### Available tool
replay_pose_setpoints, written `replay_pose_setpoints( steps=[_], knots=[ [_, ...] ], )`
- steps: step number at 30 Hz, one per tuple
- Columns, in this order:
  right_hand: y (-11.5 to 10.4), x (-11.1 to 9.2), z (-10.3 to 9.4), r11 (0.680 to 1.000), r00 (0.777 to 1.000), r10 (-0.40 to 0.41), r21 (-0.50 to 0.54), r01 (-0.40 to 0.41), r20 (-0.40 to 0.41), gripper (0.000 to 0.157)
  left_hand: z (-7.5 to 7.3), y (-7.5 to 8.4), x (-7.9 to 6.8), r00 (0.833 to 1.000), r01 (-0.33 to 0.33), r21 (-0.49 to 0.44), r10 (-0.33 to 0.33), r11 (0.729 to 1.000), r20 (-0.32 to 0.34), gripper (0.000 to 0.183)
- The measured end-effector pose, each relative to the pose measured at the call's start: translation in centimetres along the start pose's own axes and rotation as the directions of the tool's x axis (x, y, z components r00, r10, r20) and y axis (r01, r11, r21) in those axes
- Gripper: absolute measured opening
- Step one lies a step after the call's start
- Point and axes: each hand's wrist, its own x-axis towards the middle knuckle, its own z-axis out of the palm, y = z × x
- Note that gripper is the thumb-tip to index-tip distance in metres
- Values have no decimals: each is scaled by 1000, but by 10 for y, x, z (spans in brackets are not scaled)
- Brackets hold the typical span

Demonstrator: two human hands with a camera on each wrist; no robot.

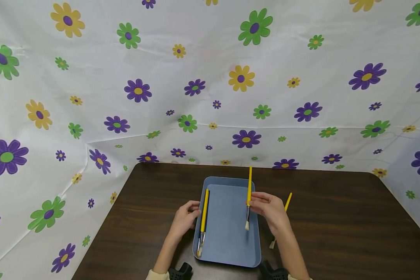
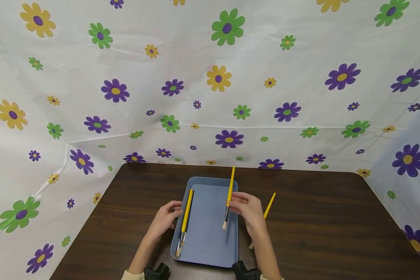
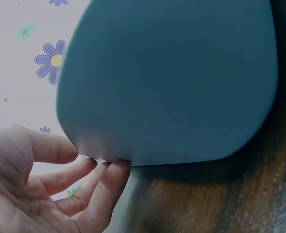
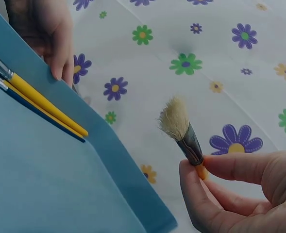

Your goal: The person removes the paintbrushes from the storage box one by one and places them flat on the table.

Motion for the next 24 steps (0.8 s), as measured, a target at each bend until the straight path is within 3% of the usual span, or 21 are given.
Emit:
replay_pose_setpoints(
  steps=[16,24],
  knots=[
    [1,1,-41,998,999,41,42,-40,-11,45,3,3,-1,1000,-15,11,15,1000,-6,36],
    [4,0,-62,998,998,56,0,-56,-30,46,3,3,-1,1000,-9,-10,9,1000,-7,36]
  ],
)
